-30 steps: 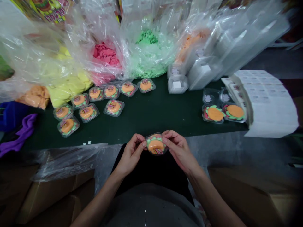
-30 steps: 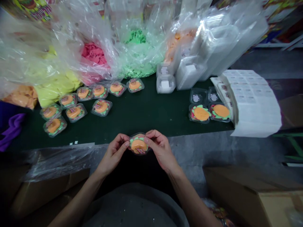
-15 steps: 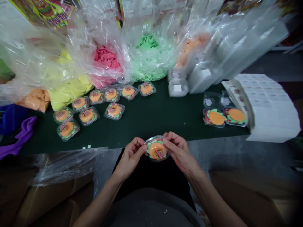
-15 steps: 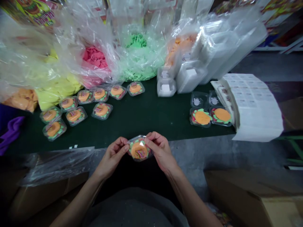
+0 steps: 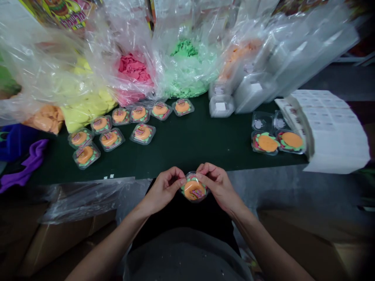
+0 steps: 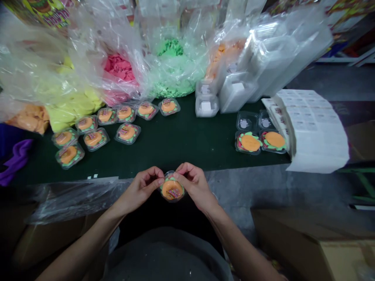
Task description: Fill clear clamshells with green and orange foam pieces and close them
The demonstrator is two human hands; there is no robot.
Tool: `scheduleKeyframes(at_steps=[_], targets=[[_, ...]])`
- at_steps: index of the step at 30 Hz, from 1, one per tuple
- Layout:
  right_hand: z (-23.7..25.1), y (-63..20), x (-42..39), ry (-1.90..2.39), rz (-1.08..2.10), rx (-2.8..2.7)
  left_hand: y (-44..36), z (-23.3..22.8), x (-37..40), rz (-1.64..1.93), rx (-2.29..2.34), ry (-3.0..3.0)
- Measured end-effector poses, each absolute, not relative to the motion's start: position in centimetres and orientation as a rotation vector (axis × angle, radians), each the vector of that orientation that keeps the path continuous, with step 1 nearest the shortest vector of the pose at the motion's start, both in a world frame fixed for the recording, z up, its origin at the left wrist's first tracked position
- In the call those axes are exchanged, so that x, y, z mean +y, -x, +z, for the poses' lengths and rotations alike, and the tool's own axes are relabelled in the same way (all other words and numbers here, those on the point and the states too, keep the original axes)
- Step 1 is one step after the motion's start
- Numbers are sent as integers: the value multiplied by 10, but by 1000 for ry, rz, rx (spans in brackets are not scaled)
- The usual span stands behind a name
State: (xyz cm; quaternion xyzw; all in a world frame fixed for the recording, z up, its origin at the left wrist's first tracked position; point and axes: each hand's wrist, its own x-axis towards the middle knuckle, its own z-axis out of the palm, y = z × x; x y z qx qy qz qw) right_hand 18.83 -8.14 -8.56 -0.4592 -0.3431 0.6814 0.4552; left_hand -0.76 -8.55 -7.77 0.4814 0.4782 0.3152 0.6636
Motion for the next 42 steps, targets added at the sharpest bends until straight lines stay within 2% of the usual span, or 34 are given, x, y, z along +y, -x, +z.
scheduleKeyframes(at_steps=[9, 18, 29, 42], targets=[[-87, -192, -63, 1198, 1898, -938, 10, -86, -85, 710, 1133, -1097], [-86, -189, -45, 1117, 1841, -1105, 13, -83, -75, 671, 1122, -1221], [-102, -179, -36, 1127, 1955, -1030, 16, -91, -49, 620, 1022, -1181], [-101, -182, -12, 1201, 1882, -716, 38, -88, -28, 707, 1064, -1017]])
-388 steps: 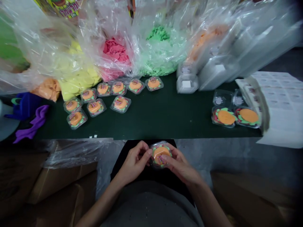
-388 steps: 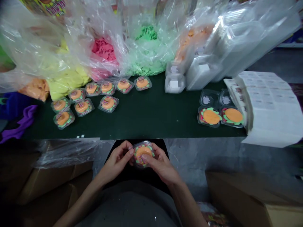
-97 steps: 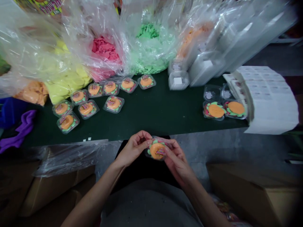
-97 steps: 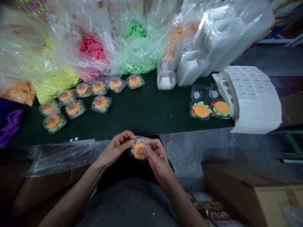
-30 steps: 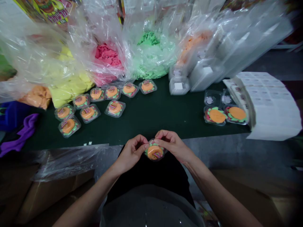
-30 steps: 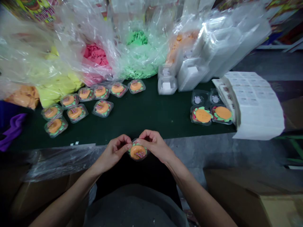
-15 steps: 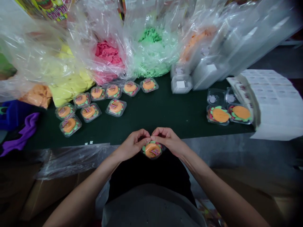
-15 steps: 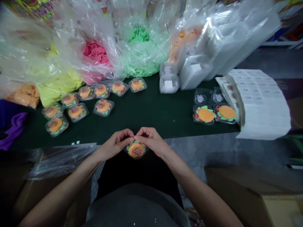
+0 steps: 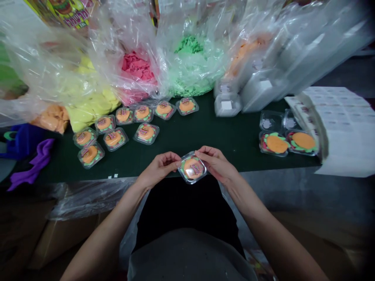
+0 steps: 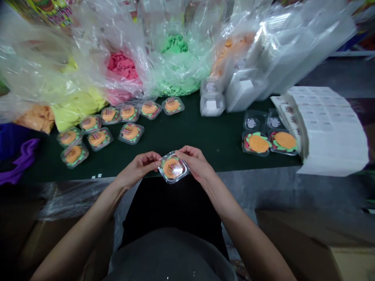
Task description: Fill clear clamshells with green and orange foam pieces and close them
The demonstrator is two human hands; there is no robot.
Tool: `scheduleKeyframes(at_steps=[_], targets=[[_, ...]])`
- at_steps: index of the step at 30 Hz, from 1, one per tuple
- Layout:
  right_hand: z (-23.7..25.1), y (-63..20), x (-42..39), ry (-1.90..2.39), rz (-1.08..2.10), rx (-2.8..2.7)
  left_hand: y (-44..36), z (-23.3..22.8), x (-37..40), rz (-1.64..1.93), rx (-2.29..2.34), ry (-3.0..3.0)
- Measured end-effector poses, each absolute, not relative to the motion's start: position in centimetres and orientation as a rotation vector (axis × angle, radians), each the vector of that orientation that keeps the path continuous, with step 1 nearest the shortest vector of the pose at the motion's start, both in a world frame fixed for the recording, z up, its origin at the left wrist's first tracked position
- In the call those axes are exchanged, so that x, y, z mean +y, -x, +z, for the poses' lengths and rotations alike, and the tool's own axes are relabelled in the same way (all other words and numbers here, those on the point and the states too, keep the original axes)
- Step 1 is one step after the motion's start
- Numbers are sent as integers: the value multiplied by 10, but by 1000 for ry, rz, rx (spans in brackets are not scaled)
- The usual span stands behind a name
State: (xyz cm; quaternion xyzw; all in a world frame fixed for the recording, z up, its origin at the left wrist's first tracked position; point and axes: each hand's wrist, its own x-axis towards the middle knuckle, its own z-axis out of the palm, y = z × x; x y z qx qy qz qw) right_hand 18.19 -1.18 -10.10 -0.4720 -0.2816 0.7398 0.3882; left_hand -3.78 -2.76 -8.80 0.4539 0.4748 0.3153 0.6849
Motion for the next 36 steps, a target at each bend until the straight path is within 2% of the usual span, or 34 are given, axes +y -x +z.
scheduleKeyframes(at_steps=[8, 23, 30, 36], targets=[[-98, -189, -20, 1159, 1837, -771, 21, -86, -47, 818, 1102, -955], [-100, -187, -34, 1148, 1817, -713, 21, -87, -51, 767, 1099, -1019], [-83, -192, -65, 1214, 1847, -1138, 36, -74, -63, 546, 988, -1165], [-80, -187, -59, 1256, 1701, -1517, 29, -67, -58, 479, 1054, -1545]])
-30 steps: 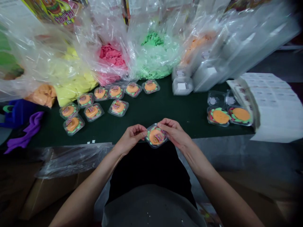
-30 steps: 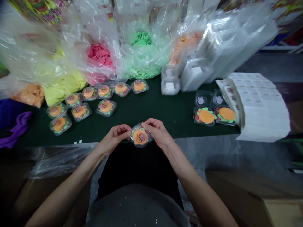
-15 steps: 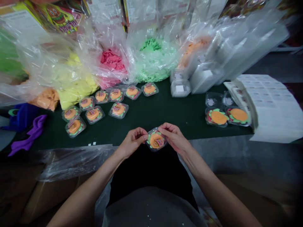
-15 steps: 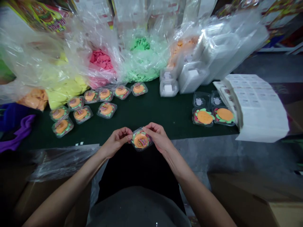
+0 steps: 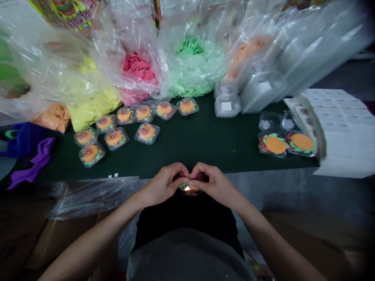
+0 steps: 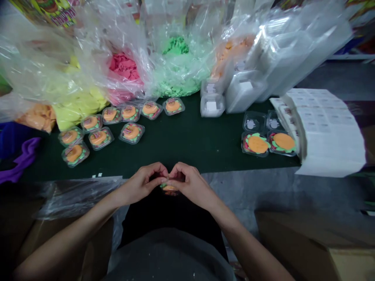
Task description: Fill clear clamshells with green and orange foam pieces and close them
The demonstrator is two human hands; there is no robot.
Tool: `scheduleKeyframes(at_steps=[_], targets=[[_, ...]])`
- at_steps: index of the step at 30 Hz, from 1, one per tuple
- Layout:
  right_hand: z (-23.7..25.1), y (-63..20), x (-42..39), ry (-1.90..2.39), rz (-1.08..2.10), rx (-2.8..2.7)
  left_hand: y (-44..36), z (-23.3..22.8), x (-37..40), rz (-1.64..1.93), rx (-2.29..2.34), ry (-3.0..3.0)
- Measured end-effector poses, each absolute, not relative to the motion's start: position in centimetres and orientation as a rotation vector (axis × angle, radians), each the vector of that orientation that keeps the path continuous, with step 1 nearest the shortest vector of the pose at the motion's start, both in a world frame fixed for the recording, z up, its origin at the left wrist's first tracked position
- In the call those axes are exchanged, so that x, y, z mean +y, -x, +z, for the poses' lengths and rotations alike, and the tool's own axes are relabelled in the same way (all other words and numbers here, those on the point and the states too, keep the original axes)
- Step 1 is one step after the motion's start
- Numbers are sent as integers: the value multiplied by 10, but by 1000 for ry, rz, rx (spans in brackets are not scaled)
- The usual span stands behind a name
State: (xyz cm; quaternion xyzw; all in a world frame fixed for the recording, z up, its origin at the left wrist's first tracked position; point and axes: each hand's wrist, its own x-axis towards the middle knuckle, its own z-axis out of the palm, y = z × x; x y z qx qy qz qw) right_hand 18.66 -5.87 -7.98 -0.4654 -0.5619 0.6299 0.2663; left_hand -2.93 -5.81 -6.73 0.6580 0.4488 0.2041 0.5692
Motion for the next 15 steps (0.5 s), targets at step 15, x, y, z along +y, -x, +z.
scheduleKeyframes(at_steps=[15], targets=[[-74, -192, -30, 1119, 1481, -1726, 24, -63, -36, 583, 1035, -1690]])
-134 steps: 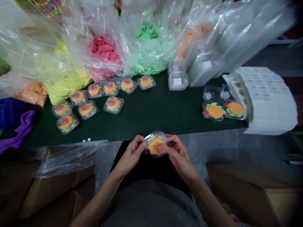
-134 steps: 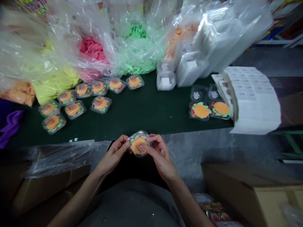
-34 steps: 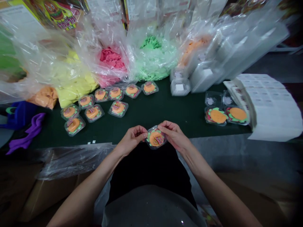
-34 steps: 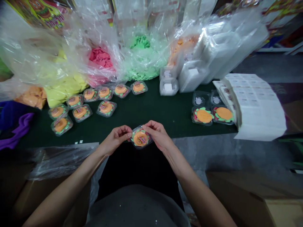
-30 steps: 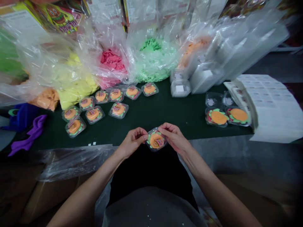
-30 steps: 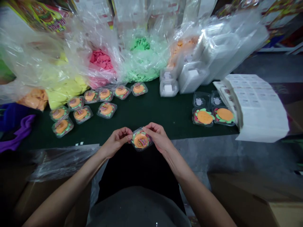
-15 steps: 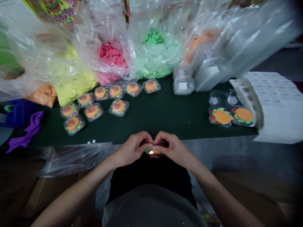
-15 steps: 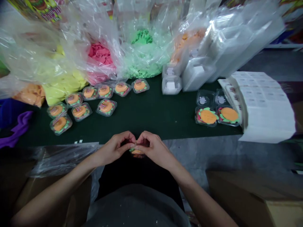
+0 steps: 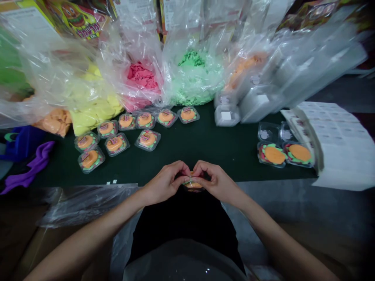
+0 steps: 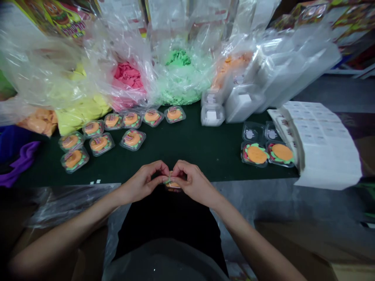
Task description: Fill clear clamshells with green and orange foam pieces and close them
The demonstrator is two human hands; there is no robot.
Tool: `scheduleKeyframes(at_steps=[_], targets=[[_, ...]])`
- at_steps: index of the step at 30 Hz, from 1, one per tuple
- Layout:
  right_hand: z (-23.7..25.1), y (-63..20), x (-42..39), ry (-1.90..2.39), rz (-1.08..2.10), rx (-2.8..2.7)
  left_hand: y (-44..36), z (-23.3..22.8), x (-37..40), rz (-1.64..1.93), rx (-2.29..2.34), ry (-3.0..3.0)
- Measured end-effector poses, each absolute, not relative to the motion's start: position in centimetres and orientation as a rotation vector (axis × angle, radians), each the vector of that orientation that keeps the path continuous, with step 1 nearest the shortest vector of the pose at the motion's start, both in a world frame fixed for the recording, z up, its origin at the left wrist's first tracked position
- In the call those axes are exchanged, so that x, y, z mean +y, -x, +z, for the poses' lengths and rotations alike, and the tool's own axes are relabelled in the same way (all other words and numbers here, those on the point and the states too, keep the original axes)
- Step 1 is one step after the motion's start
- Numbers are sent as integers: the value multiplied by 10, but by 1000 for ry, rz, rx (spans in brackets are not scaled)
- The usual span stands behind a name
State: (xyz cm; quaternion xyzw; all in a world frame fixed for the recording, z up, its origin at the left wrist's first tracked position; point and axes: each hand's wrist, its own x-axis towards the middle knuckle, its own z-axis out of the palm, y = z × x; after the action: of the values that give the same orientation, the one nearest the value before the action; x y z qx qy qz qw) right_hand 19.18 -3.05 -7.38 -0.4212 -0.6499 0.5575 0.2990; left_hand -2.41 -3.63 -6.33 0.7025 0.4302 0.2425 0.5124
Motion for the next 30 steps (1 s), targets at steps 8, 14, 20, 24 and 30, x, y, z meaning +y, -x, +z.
scheduleKeyframes(at_steps=[8, 14, 20, 24, 30], targets=[[-78, -189, -6, 1136, 1547, -1722, 22, -72, -24, 642, 1092, -1679], [-87, -185, 13, 1108, 1748, -1638, 24, -85, -14, 653, 1061, -1505], [-95, -183, 29, 1084, 1908, -1487, 26, -92, 3, 643, 1013, -1294], [-99, -182, 41, 1135, 1858, -1393, 28, -93, 18, 642, 995, -1078], [-98, -183, 21, 1177, 1729, -1072, 25, -91, 13, 882, 1048, -925]])
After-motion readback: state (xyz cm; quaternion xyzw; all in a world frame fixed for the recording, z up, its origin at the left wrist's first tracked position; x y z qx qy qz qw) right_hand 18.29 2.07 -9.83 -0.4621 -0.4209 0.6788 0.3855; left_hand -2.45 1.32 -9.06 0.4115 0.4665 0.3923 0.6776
